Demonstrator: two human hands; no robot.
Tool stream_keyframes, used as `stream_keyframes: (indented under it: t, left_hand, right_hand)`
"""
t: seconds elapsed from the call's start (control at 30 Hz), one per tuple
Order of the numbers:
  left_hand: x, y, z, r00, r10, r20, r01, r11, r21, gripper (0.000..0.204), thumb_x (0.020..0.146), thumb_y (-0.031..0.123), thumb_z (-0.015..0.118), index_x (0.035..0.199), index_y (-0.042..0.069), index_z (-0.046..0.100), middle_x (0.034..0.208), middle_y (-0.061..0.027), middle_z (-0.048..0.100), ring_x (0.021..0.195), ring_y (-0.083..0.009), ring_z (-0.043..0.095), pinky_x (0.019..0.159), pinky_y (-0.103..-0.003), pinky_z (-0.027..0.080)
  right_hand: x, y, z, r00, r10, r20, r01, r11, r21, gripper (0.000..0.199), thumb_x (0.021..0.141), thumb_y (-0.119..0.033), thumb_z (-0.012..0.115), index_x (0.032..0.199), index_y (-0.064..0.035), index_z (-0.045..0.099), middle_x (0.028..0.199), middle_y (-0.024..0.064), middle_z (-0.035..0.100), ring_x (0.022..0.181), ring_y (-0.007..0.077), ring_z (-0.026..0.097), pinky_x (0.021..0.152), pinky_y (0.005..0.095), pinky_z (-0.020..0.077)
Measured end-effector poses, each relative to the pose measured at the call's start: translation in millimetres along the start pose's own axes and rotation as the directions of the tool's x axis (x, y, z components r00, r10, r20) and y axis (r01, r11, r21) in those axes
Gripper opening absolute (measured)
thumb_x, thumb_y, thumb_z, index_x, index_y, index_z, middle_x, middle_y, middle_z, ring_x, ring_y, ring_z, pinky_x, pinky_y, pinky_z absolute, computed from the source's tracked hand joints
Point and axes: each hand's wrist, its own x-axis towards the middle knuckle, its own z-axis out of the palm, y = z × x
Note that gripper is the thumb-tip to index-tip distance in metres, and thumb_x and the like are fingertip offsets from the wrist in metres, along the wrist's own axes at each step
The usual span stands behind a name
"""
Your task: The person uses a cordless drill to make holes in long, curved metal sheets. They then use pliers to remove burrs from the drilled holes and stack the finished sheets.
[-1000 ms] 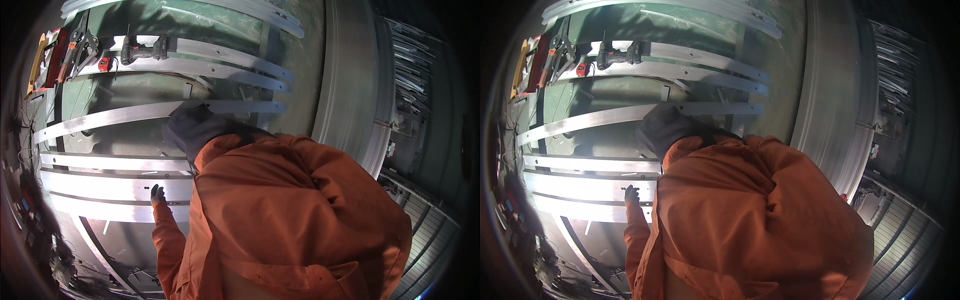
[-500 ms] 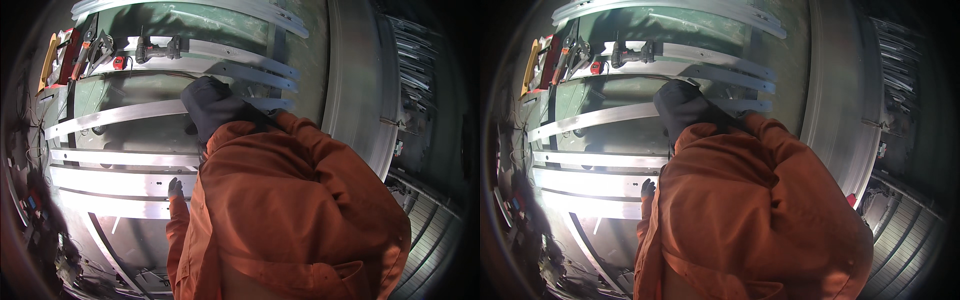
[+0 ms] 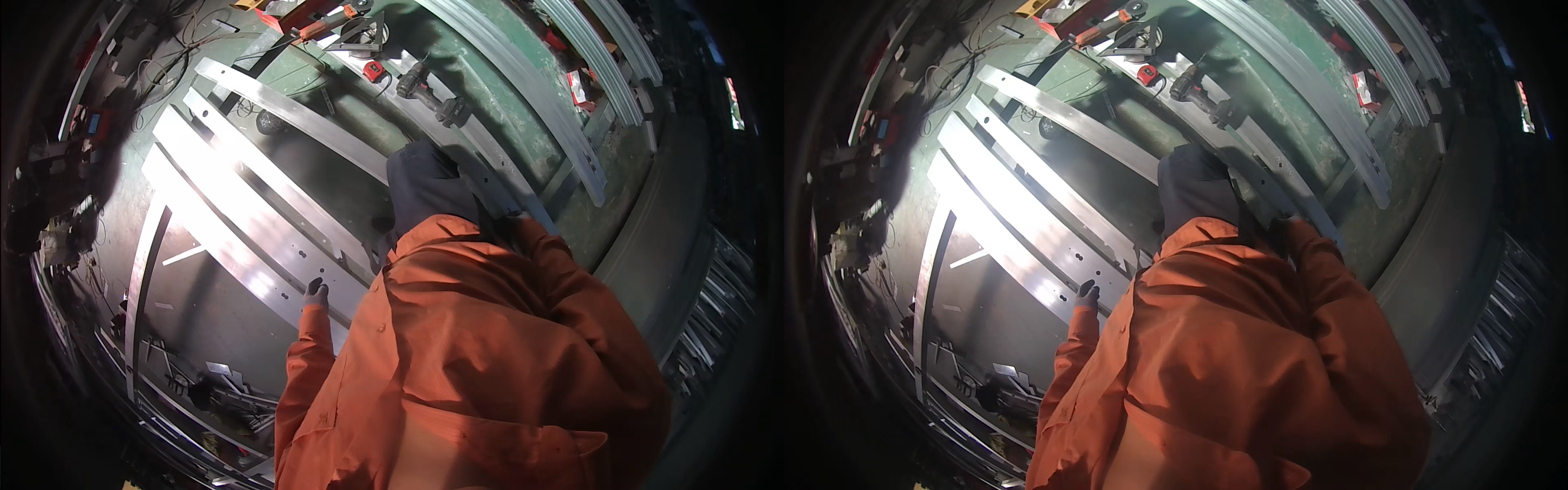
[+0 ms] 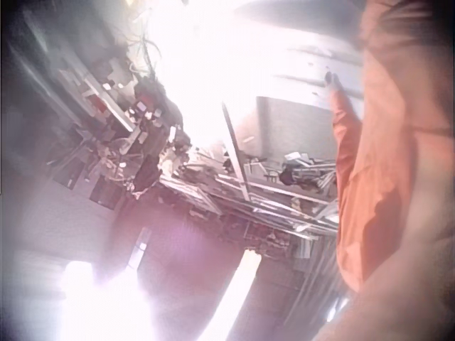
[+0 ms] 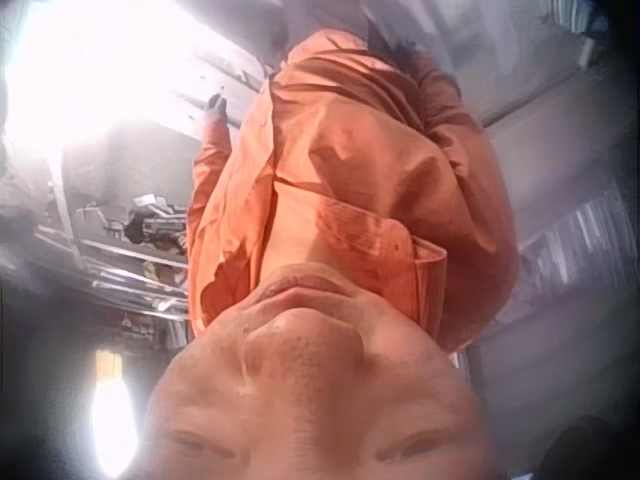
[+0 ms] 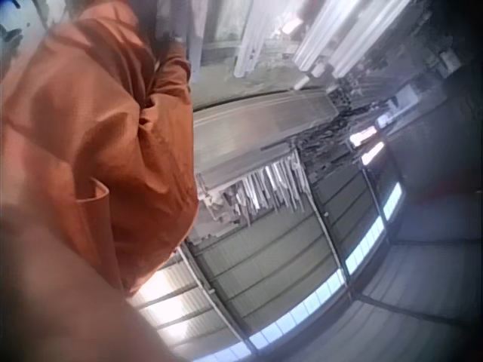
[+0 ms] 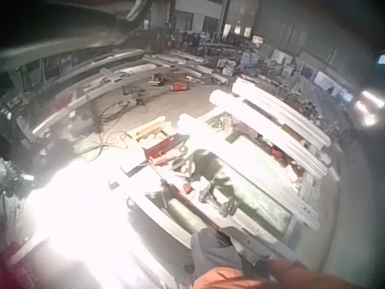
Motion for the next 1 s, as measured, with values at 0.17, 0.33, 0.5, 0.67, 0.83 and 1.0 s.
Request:
stream_keyframes:
  t: [0.17,0.33,0.5,0.67,0.83,1.0]
  left_hand:
    - [-23.7,-34.1,41.4,0.996,0.016,-0.092,-0.012,0.999,0.036,0.039,0.084,0.015,0.063,0.122,0.008,0.065,0.091,-0.0023,0.068,0.072,-0.0111,0.058,0.065,-0.027,0.048]
    - [-31.2,-41.1,90.9,0.983,-0.171,-0.072,0.176,0.982,0.063,0.042,0.082,0.024,0.065,0.121,0.010,0.066,0.087,-0.0037,0.069,0.075,-0.0129,0.061,0.071,-0.029,0.050]
    - [-41.0,-36.1,92.4,0.971,-0.142,-0.191,0.170,0.975,0.144,0.044,0.081,0.021,0.066,0.122,0.009,0.066,0.100,-0.0071,0.072,0.090,-0.0156,0.065,0.083,-0.029,0.051]
    - [-26.5,62.5,88.4,0.936,-0.150,-0.320,0.131,0.988,-0.078,0.042,0.083,0.015,0.063,0.123,0.002,0.063,0.107,-0.0107,0.071,0.095,-0.0168,0.065,0.085,-0.029,0.050]
    - [-13.3,156.3,128.9,0.943,-0.114,-0.313,0.099,0.993,-0.064,0.039,0.085,0.006,0.061,0.123,0.003,0.063,0.102,-0.0065,0.069,0.086,-0.0147,0.063,0.078,-0.027,0.051]
    - [11.8,243.7,147.3,0.951,-0.037,-0.308,0.038,0.999,-0.004,0.039,0.084,0.007,0.062,0.124,0.005,0.063,0.112,-0.0095,0.069,0.100,-0.0185,0.065,0.090,-0.028,0.050]
  right_hand:
    - [54.3,-18.6,-20.4,1.000,-0.016,0.020,0.015,0.997,0.081,0.049,0.078,-0.042,0.073,0.112,-0.0076,0.069,0.102,0.0180,0.072,0.098,0.0329,0.068,0.081,0.0422,0.0515]
    - [194.0,24.7,-43.2,0.920,-0.106,-0.377,0.005,0.966,-0.260,0.034,0.082,-0.032,0.074,0.106,-0.0084,0.072,0.094,0.0143,0.073,0.076,0.0279,0.072,0.067,0.0414,0.0541]
    - [258.8,-98.9,-59.8,0.996,0.078,0.030,-0.081,0.808,0.583,0.041,0.078,-0.021,0.081,0.113,-0.0036,0.066,0.090,0.0203,0.071,0.062,0.0273,0.069,0.045,0.0416,0.0474]
    - [335.3,-131.4,-33.9,0.986,-0.092,0.142,-0.004,0.825,0.565,0.021,0.090,-0.016,0.066,0.110,-0.0083,0.068,0.081,0.0141,0.074,0.047,0.0174,0.059,0.039,0.0345,0.0392]
    - [292.2,-211.8,-90.2,0.954,-0.237,0.185,0.169,0.931,0.324,0.018,0.089,-0.018,0.068,0.105,-0.0098,0.069,0.081,0.0141,0.073,0.043,0.0169,0.052,0.038,0.0351,0.0376]
    - [312.5,-184.9,-125.9,0.969,-0.167,0.185,0.091,0.929,0.358,0.024,0.085,-0.018,0.073,0.104,-0.0052,0.069,0.089,0.0161,0.072,0.058,0.0215,0.062,0.050,0.0375,0.0477]
